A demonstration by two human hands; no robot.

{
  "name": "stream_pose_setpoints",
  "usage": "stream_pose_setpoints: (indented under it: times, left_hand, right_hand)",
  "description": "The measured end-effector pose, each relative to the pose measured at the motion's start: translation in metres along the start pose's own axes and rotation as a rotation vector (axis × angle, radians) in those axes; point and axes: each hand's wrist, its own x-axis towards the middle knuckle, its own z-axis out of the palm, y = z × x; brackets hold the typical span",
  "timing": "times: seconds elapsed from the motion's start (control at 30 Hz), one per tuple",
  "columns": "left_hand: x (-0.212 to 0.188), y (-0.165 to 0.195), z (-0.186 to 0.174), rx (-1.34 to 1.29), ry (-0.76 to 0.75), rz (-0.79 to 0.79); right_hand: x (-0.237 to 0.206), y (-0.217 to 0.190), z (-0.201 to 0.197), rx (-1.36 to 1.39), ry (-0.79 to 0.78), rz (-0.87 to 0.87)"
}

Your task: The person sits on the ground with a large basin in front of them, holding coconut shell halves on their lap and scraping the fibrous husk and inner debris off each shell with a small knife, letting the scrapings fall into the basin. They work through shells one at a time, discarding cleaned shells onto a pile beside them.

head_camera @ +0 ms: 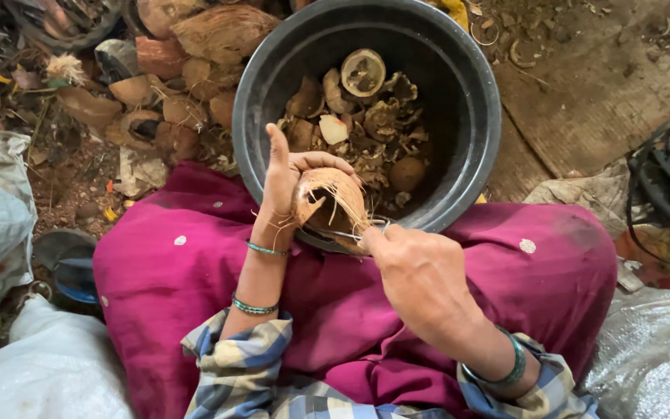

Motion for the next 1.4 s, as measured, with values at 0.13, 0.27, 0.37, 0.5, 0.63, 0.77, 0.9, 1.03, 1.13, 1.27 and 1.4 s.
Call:
stream_pose_setpoints:
  times: [0.13,0.27,0.37,0.5,0.63,0.77,0.9,1.03,1.13,1.27,1.4]
  left_hand:
    - [0.004,-0.007,0.001,0.037,0.078,-0.051]
    - [0.004,-0.003,0.0,0.074,0.103,-0.05]
    - [0.007,0.0,0.003,0.05,0.104,-0.05]
    - [0.008,-0.004,0.009,0.027,0.199,-0.032]
    - [0.014,0.001,0.007,0.026,0.285,0.062]
    - [0.017,0.003,0.008,0.019,0.371,0.173]
    - [0.013,0.0,0.014,0.026,0.428,0.225]
    - [0.009,0.007,0.015,-0.016,0.23,0.09]
    - [0.003,0.005,0.017,0.086,0.136,0.112]
    - [-0.006,0.004,0.016,0.028,0.0,0.155]
    - [-0.012,0.001,0.014,0.08,0.071,0.272]
  right_hand:
    - [0.0,-0.009,0.012,-0.091,0.051,-0.01]
    - [0.003,-0.017,0.028,-0.154,0.098,-0.002]
    - [0.003,-0.024,0.042,-0.214,0.148,0.029]
    - [0.004,-0.029,0.059,-0.294,0.163,0.073]
    - [0.008,-0.032,0.074,-0.377,0.224,0.079]
    - [0.017,-0.017,0.076,-0.24,0.216,0.074]
    - [0.02,0.001,0.062,-0.072,0.238,0.002]
    - [0.02,0.012,0.039,-0.002,0.207,-0.01]
    - [0.017,0.021,0.022,0.106,0.197,-0.039]
    - [0.018,0.02,0.018,0.117,0.144,-0.064]
    - [0.017,0.008,0.026,0.11,0.141,-0.032]
